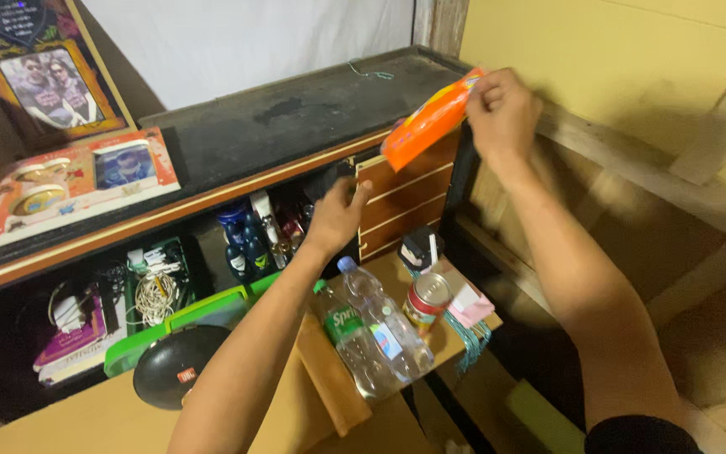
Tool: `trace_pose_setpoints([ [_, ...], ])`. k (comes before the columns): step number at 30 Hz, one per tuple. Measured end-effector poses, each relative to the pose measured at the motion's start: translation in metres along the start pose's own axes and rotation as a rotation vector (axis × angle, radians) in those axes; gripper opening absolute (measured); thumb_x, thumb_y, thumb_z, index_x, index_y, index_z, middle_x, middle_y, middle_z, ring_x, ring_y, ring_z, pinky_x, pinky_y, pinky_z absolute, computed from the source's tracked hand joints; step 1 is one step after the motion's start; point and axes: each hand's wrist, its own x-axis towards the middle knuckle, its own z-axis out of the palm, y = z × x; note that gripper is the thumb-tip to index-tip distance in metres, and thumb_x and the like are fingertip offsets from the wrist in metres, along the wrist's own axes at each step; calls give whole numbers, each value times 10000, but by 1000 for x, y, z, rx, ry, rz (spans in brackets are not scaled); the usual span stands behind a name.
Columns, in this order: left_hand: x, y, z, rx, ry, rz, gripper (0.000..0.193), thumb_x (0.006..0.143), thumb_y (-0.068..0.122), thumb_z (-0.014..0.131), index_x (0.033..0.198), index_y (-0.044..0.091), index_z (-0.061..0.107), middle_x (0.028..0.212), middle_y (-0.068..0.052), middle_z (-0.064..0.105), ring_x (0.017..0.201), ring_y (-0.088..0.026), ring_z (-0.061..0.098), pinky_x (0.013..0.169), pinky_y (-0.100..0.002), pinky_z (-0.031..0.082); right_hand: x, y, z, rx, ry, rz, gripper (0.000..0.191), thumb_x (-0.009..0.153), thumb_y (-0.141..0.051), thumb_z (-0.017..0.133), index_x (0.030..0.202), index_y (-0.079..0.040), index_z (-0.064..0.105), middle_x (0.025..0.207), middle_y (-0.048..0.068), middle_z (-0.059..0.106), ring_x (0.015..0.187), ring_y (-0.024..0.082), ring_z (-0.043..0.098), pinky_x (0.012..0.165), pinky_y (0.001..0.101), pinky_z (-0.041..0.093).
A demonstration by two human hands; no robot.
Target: The person clears items from the top of a wooden cabinet, placing a speaker, bottles, a can, a tissue pack, a photo frame, a box and plush toys onto a cardboard sheet in front, then rearranges the plush toys and boxes and wipes a small black object with a pink cloth.
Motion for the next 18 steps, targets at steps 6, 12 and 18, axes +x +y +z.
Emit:
trace_pose_setpoints([
  [6,-67,20,9,-842,-348,-505,667,956,642,364,1473,220,372,1180,-174,655,944,-282,726,718,-386,585,-71,-70,-16,25,-159,26,82,940,11,727,980,16,655,871,84,735,815,124,734,744,277,589],
  [12,-110,-5,-14,-1049,-84,-342,441,1003,396,554,1328,115,454,1250,-194,649,1008,-256,719,741,-372,581,-113,-105,-37,347,-434,186,86,963,0,704,1006,17,631,960,49,680,953,91,674,857,257,559],
  [18,-148,-35,-45,-1119,66,-240,330,996,244,613,1257,110,464,1121,-151,643,961,-258,704,748,-398,587,-154,-148,-64,155,-733,141,116,836,-41,769,934,-16,711,1092,71,551,986,171,651,763,295,595],
])
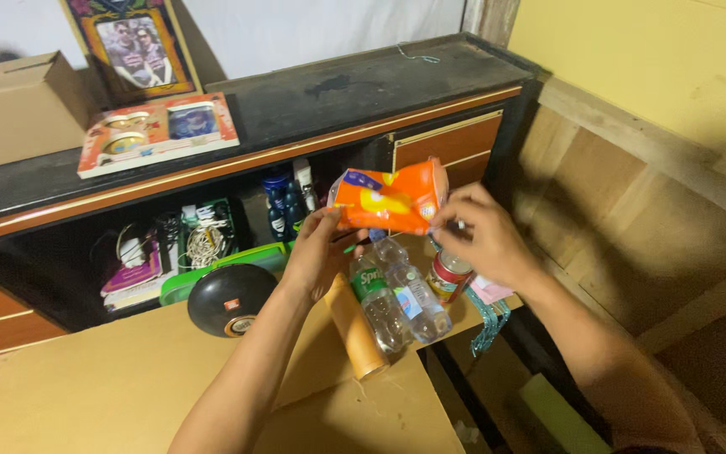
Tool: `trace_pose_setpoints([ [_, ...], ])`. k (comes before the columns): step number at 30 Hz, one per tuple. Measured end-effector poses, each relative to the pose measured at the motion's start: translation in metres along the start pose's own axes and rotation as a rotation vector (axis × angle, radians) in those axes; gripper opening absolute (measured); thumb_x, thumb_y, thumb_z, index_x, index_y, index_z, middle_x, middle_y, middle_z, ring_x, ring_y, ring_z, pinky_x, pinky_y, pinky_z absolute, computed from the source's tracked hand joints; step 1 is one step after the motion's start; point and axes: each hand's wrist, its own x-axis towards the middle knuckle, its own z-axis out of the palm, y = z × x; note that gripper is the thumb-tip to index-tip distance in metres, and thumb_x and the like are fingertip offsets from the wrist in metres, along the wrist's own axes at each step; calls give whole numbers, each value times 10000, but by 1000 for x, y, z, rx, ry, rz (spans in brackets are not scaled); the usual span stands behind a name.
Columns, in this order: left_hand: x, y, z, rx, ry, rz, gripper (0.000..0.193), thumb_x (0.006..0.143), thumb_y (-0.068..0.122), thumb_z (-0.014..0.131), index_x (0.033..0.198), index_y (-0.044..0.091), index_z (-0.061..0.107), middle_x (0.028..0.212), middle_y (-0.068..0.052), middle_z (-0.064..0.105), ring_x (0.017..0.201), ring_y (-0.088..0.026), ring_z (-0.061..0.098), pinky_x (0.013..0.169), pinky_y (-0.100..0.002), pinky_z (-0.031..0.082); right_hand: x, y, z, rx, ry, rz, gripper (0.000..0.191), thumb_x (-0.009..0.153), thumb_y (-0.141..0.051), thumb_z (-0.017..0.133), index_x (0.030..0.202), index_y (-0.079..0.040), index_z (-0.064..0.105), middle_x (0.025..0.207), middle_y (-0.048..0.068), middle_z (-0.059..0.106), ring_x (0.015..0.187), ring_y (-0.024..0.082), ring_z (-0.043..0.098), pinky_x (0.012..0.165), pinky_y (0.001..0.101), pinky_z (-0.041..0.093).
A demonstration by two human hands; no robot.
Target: The person clears items from the top of a wooden cabinet, placing a speaker, bottles, a can, a tissue pack, a photo frame, a box and plush toys onto a cardboard sheet in front, then rearranges the plush toys and boxes and wipes a small black object with a pink cloth.
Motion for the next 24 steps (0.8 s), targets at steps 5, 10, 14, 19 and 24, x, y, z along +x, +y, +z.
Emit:
trace_pose_setpoints([
  [5,-33,-13,-41,144,40,23,322,961,139,643,1243,113,489,1047,-138,679,860,-248,684,756,-381,588,-49,-27,24,37,-217,76,135,845,-131,759,964,-70,743,1134,61,539,976,165,688,773,295,642],
  [10,-52,-41,-81,361,141,-15,330,942,127,615,1259,117,522,1071,-71,696,860,-181,715,723,-336,587,-80,-33,46,-105,-314,0,248,895,-204,750,1112,-85,729,1144,63,647,1003,241,704,857,365,569],
  [14,-62,-55,-100,519,169,-48,379,951,168,641,1303,121,508,1023,-95,699,827,-146,702,659,-299,577,-88,-36,67,-196,-191,-3,415,851,-249,775,1210,-78,658,1209,119,604,1042,313,674,883,417,544],
  [19,-69,-59,-107,553,179,-74,445,960,287,668,1340,139,491,912,-123,696,670,-142,660,567,-269,515,-85,-40,85,-187,-236,-8,551,788,-263,820,1254,-56,610,1284,193,524,935,337,661,782,438,552],
  [24,-86,-55,-109,642,131,-41,435,940,309,691,1273,82,527,880,-129,728,645,-134,688,536,-259,484,-84,-38,93,-209,-317,63,297,860,-231,780,1085,-73,667,1205,107,615,911,274,710,789,395,579],
])
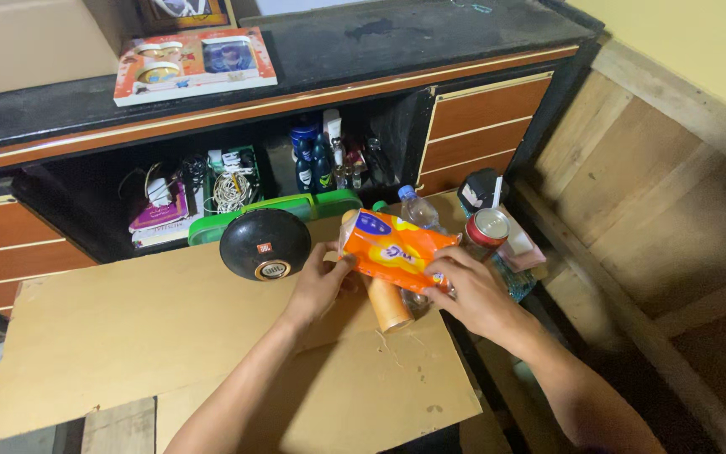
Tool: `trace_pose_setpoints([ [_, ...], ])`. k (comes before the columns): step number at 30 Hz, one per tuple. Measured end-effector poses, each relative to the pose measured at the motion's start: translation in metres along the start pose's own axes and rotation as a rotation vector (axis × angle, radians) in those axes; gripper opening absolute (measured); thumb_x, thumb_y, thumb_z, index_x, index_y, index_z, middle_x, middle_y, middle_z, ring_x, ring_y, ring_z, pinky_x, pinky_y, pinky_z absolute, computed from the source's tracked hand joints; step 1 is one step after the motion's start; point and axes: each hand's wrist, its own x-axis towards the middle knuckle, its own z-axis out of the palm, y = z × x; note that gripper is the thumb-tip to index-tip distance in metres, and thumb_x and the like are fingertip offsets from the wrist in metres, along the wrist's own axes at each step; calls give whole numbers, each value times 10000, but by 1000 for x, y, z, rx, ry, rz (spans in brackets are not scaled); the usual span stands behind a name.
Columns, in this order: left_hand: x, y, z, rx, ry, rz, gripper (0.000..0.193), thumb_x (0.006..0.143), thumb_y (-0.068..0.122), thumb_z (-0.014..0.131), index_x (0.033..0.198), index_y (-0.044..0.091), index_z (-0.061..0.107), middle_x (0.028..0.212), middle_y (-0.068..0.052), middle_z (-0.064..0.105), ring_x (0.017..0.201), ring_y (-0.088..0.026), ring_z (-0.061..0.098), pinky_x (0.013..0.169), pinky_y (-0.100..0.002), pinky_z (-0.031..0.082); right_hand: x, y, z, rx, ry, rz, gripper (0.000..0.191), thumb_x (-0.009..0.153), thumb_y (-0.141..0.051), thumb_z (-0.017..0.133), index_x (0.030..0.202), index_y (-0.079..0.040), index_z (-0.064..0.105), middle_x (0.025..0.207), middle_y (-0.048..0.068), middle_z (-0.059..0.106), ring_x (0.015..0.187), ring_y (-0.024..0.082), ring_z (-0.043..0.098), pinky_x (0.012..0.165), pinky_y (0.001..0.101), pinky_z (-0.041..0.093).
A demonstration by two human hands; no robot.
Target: The person clears items from the top of a wooden cabinet, placing a speaker, bottles, a can, a tissue pack, a photo frame, a box and plush toys onto a cardboard sheet in front, then rearranges the plush toys and boxes and wipes a small black object with a pink cloth.
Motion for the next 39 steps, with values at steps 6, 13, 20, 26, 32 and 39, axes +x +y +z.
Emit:
trace_pose_setpoints([
  [6,-58,12,-5,86,-40,113,459,881,280,735,1217,85,491,1045,-96,652,797,-154,651,620,-285,510,-21,1,-8,64,99,-205,280,807,-150,785,1037,-34,676,1167,135,615,1040,321,657,850,396,554],
  [13,-122,33,-17,184,-148,103,438,865,280,765,1147,25,547,1055,-103,687,902,-159,688,801,-324,576,-46,-11,-19,79,-43,-166,282,821,-172,794,1060,-62,691,1190,114,607,1075,317,653,867,388,539],
  [20,-106,20,-25,177,-69,40,435,886,280,740,1167,-4,568,1061,-139,711,883,-186,677,787,-339,564,-12,-21,-10,-11,112,-281,268,832,-112,765,1071,-34,673,1258,165,584,1108,367,635,907,425,533],
  [26,-67,4,-22,1,27,110,695,916,292,681,1496,51,382,1420,-139,576,1241,-201,630,1004,-336,530,4,-36,-1,-47,354,-157,307,826,-92,795,1082,4,656,1143,168,606,1035,374,657,869,432,543],
  [32,-10,-9,15,-112,-185,260,667,985,237,621,1557,41,338,1536,-158,491,1433,-215,467,1168,-353,398,-10,-34,16,-57,360,-24,369,819,-124,791,1116,38,644,1134,206,615,990,376,668,861,450,543],
  [39,26,-6,56,-26,-213,298,602,1002,194,586,1541,17,385,1547,-152,501,1422,-235,477,1165,-347,378,-28,-28,34,-34,348,0,521,828,-196,793,1246,38,590,1313,292,553,1153,470,603,934,478,522],
])
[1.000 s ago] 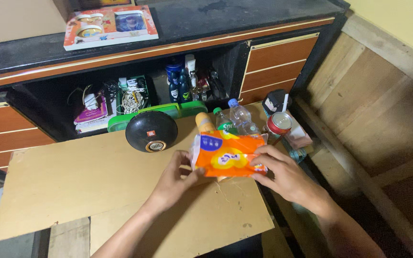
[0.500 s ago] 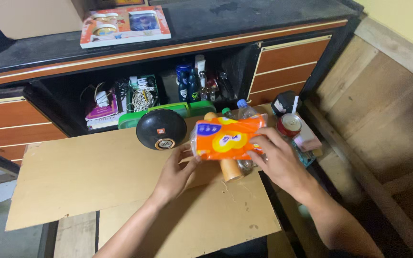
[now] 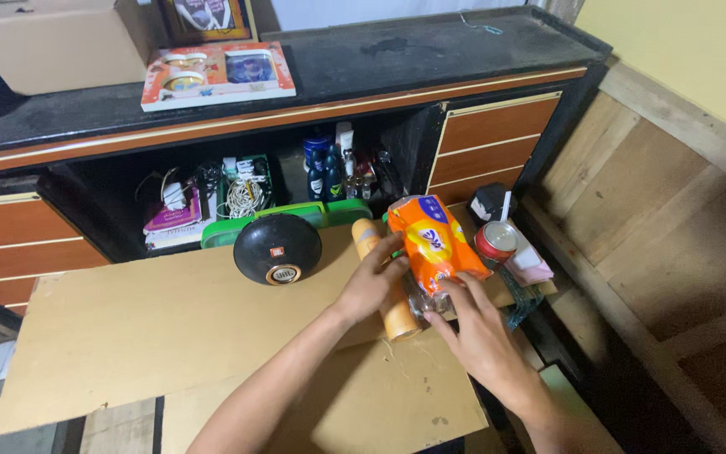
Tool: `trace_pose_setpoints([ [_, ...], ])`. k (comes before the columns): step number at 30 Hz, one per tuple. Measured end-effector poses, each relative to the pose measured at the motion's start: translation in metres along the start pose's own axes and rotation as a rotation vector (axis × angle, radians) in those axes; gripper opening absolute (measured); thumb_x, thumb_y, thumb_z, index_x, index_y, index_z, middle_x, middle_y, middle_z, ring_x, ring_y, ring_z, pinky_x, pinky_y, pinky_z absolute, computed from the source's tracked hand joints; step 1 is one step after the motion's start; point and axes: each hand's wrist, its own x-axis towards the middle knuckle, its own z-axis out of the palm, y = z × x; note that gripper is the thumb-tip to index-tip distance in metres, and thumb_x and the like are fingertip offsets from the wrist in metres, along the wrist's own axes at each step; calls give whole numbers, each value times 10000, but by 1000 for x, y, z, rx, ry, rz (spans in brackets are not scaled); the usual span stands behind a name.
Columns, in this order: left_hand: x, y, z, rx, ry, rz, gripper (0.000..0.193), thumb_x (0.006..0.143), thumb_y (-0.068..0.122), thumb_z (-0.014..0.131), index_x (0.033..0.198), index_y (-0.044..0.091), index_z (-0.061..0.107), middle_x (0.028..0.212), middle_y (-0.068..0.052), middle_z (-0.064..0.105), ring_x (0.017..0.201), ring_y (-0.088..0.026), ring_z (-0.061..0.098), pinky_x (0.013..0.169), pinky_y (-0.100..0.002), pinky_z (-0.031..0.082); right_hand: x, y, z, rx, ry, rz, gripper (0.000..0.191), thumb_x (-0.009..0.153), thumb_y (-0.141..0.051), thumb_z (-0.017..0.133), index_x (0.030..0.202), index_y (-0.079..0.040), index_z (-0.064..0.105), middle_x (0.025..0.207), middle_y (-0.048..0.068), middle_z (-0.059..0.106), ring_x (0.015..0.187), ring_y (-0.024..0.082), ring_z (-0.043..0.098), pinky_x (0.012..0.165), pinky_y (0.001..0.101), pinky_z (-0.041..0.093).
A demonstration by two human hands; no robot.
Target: The person clears items from the top of a wooden cabinet, placing a speaker, bottles, a can, a tissue pack, a photo frame, a box and plush toys onto a cardboard sheet in front, then rearranges the plush toys and boxes and wipes a small black object with a pink cloth.
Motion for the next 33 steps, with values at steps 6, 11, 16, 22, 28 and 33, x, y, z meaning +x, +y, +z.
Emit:
trace_pose_setpoints([
  [6,9,-5,8,-24,-54,-14,616,1015,184,567,1563,13,346,1569,-139,473,1446,-235,458,1176,-346,376,6,-5,-9,-112,-111,88,542,821,-294,774,1250,-15,596,1403,270,482,1052,404,672,819,473,583],
  [11,-7,15,-11,-33,-39,-38,601,1003,168,559,1558,48,364,1567,-99,469,1434,-214,461,1166,-339,380,14,-25,-34,-236,-121,101,512,801,-373,752,1248,-142,659,1360,118,563,951,383,707,728,488,584],
  [16,-25,58,-51,47,-18,156,502,1028,128,561,1502,-5,460,1484,-123,576,1382,-206,534,1156,-330,407,59,-40,-45,-153,-95,-18,390,840,-361,732,1141,-117,687,1130,87,710,902,361,727,728,461,583],
  [22,-25,120,-120,77,164,258,413,1035,140,544,1416,-21,536,1363,-110,661,1258,-186,640,1067,-308,493,170,-51,-14,152,-141,-138,324,892,-310,706,1091,-54,713,1018,124,773,912,275,772,768,388,609],
  [28,6,175,-212,426,554,369,345,997,185,604,1285,1,655,1176,-123,755,1100,-194,715,941,-317,552,295,-59,51,202,-115,-212,394,904,-316,715,1132,6,696,973,138,782,897,263,771,809,388,587],
  [33,35,199,-286,554,854,356,364,982,228,634,1258,-7,666,1152,-158,749,1089,-236,733,936,-342,553,363,-61,111,150,-105,-100,421,901,-365,721,1165,-38,707,1039,155,767,995,329,725,886,434,555],
])
